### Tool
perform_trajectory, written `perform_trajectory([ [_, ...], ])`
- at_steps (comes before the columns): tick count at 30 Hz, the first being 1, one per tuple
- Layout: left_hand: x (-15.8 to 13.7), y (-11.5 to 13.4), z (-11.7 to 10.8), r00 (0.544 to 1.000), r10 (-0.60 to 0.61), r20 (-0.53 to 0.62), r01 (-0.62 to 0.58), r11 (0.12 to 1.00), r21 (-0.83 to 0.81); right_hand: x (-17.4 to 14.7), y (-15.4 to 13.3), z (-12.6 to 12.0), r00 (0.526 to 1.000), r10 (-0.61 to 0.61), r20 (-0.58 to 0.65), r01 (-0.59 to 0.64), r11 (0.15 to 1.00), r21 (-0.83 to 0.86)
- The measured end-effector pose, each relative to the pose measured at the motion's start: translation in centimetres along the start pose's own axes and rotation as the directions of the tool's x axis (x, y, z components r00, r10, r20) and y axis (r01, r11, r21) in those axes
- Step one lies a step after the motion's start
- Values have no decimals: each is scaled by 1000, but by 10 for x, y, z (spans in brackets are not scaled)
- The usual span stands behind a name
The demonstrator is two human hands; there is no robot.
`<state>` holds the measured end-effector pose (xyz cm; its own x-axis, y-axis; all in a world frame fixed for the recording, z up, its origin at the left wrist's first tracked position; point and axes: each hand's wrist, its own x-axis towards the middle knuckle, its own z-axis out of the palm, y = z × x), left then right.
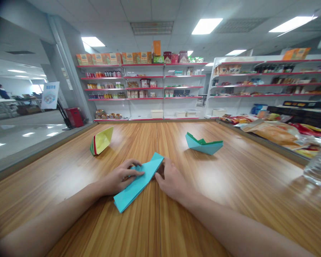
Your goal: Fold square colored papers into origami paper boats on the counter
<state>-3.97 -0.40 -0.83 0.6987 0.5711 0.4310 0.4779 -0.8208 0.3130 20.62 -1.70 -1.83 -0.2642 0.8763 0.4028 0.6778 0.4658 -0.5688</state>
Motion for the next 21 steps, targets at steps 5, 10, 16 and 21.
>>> perform_trajectory([
  [5, 0, 3, 2, 1000, 10, 27, -10, 1000, -2, -1, -13, 1, 1000, -13, 22, 6, 957, 288],
  [10, 5, 15, 7, 998, -35, 51, 38, 998, -44, -1, -13, 1, 999, -13, 46, -10, 882, 470],
  [16, 12, 36, 11, 980, -185, 73, 196, 963, -183, -3, -17, 0, 988, -114, 106, 24, 783, 621],
  [21, 15, 46, 12, 985, -171, 3, 163, 934, -316, -5, -25, -3, 957, -252, 146, 90, 732, 675],
])
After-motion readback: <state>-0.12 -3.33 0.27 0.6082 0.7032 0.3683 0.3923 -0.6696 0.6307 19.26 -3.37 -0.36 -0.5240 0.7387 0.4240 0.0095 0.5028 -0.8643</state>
